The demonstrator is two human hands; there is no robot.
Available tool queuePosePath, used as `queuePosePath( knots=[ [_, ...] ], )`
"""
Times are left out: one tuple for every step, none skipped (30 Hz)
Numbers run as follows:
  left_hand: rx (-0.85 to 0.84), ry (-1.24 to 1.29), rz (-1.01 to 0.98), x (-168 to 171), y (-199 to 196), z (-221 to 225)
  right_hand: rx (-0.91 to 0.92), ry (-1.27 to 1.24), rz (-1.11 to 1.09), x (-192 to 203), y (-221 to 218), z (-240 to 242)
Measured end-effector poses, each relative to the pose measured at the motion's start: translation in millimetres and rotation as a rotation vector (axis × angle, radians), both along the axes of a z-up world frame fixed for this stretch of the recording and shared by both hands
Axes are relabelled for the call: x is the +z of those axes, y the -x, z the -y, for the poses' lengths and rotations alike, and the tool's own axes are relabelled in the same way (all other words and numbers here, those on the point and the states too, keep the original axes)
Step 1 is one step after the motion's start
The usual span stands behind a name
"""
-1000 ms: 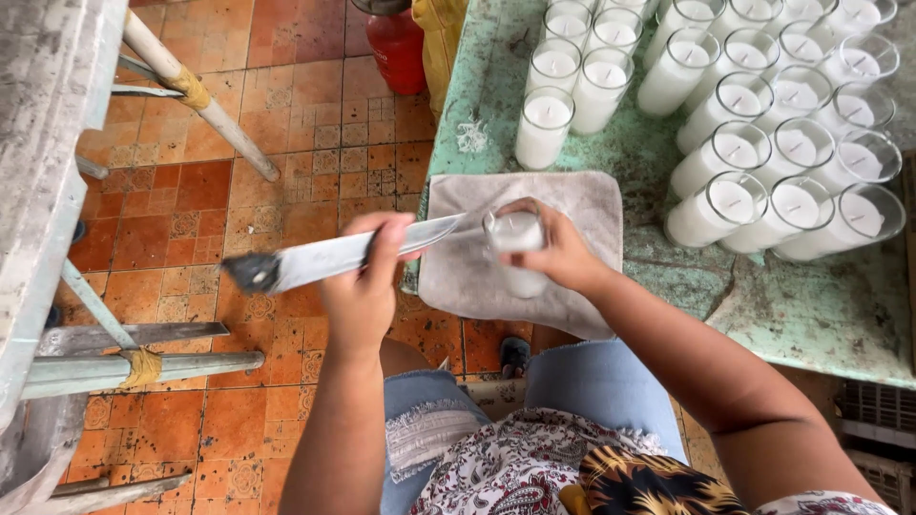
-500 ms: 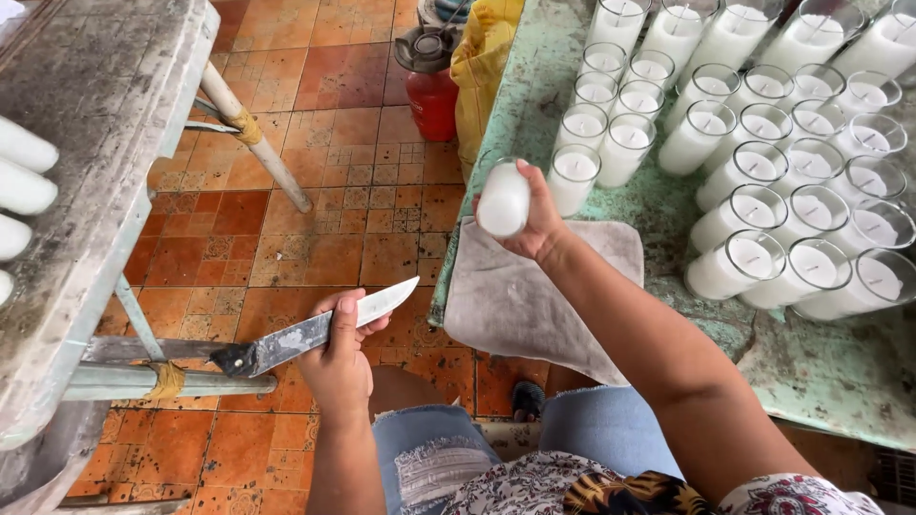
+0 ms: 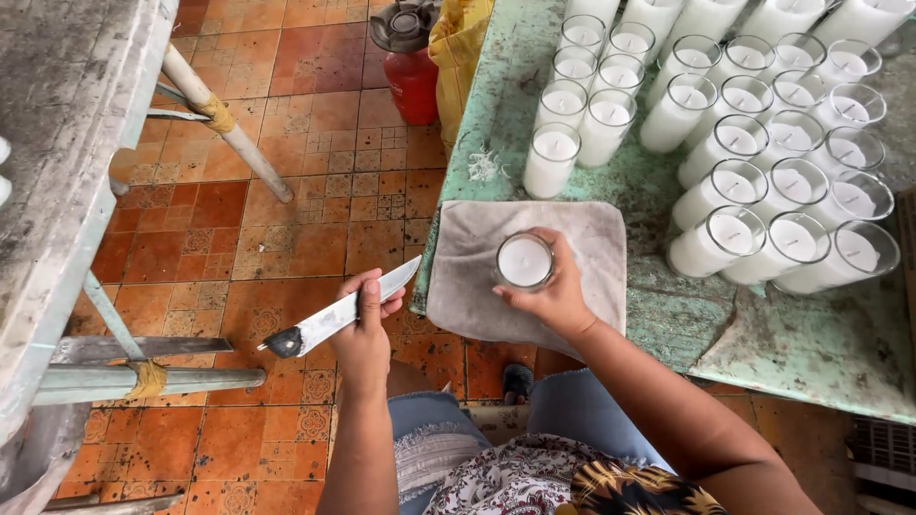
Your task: Scraping excess wax from the rims of glass candle jars and wiping them clean with a cloth.
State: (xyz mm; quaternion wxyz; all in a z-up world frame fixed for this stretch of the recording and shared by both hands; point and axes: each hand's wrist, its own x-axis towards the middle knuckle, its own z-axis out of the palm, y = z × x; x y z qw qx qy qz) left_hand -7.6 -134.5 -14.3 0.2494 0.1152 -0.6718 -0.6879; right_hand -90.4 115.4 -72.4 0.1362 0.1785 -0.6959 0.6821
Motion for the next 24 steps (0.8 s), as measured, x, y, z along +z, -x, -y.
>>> queuePosePath(
  knots=[
    [0.003, 0.002, 0.002, -4.1, 0.0, -1.6, 0.003, 0.002, 0.002, -0.5, -1.9, 2.2],
    [-0.012, 0.031, 0.018, -8.5, 0.0, -3.3, -0.018, 0.008, -0.016, -1.6, -4.2, 4.1],
    [-0.026, 0.06, 0.033, -12.8, 0.2, -5.0, -0.038, 0.015, -0.034, -2.6, -6.4, 6.0],
    [-0.025, 0.063, 0.035, -15.9, -0.3, -8.6, -0.037, 0.018, -0.032, -7.1, -6.1, 3.7],
    [-0.057, 0.098, 0.068, -19.1, -0.7, -12.1, -0.074, 0.008, -0.007, -11.7, -5.7, 1.4],
    [-0.089, 0.133, 0.102, -22.5, -1.8, -15.7, -0.112, -0.002, 0.02, -16.7, -6.4, -0.9],
    [-0.089, 0.136, 0.106, -29.3, -0.9, -14.3, -0.111, 0.001, 0.024, -14.9, -7.5, -2.1],
    [-0.154, 0.101, 0.161, -36.2, 0.9, -13.7, -0.061, 0.006, -0.006, -12.8, -8.5, -4.4],
    [-0.219, 0.067, 0.215, -43.1, 2.5, -13.1, -0.011, 0.011, -0.036, -10.7, -9.7, -6.7],
    [-0.22, 0.066, 0.218, -46.0, 2.5, -9.6, -0.012, 0.011, -0.033, -9.9, -9.8, -8.9],
    [-0.07, 0.123, 0.214, -49.0, 2.4, -5.9, 0.084, 0.065, -0.031, -9.1, -10.0, -10.9],
    [0.082, 0.178, 0.206, -51.6, 3.8, -2.3, 0.181, 0.118, -0.033, -7.6, -8.3, -13.0],
    [0.081, 0.177, 0.206, -50.5, 7.0, 2.8, 0.181, 0.117, -0.033, -8.8, -6.7, -11.8],
    [0.126, 0.123, 0.113, -49.3, 8.5, 8.6, 0.149, 0.123, -0.043, -10.7, -7.2, -10.1],
    [0.17, 0.069, 0.021, -48.0, 9.8, 14.4, 0.116, 0.128, -0.054, -12.5, -7.8, -8.3],
    [0.175, 0.071, 0.021, -41.7, 7.7, 10.0, 0.121, 0.131, -0.053, -14.6, -6.5, -7.5],
    [0.134, 0.091, 0.028, -35.2, 5.4, 5.5, 0.011, 0.047, -0.082, -16.3, -5.3, -6.7],
    [0.09, 0.113, 0.033, -27.9, 4.4, 2.0, -0.103, -0.035, -0.113, -17.8, -3.9, -5.0],
    [0.091, 0.118, 0.032, -24.6, 2.9, -1.8, -0.103, -0.03, -0.113, -16.1, -2.6, -4.5],
    [0.058, 0.096, 0.032, -22.4, 1.0, -7.5, -0.092, -0.053, -0.111, -14.7, -2.7, -6.6],
    [0.025, 0.073, 0.033, -20.4, -0.8, -13.2, -0.082, -0.077, -0.108, -13.5, -2.8, -8.6],
    [0.022, 0.072, 0.035, -11.8, -2.5, -20.1, -0.084, -0.078, -0.106, -11.7, -4.1, -8.4],
    [-0.01, 0.079, 0.028, -3.1, -4.4, -26.8, -0.001, -0.03, -0.087, -9.9, -5.4, -7.9],
    [-0.039, 0.086, 0.019, 5.8, -6.1, -33.4, 0.084, 0.018, -0.07, -7.8, -5.9, -7.2]
  ],
)
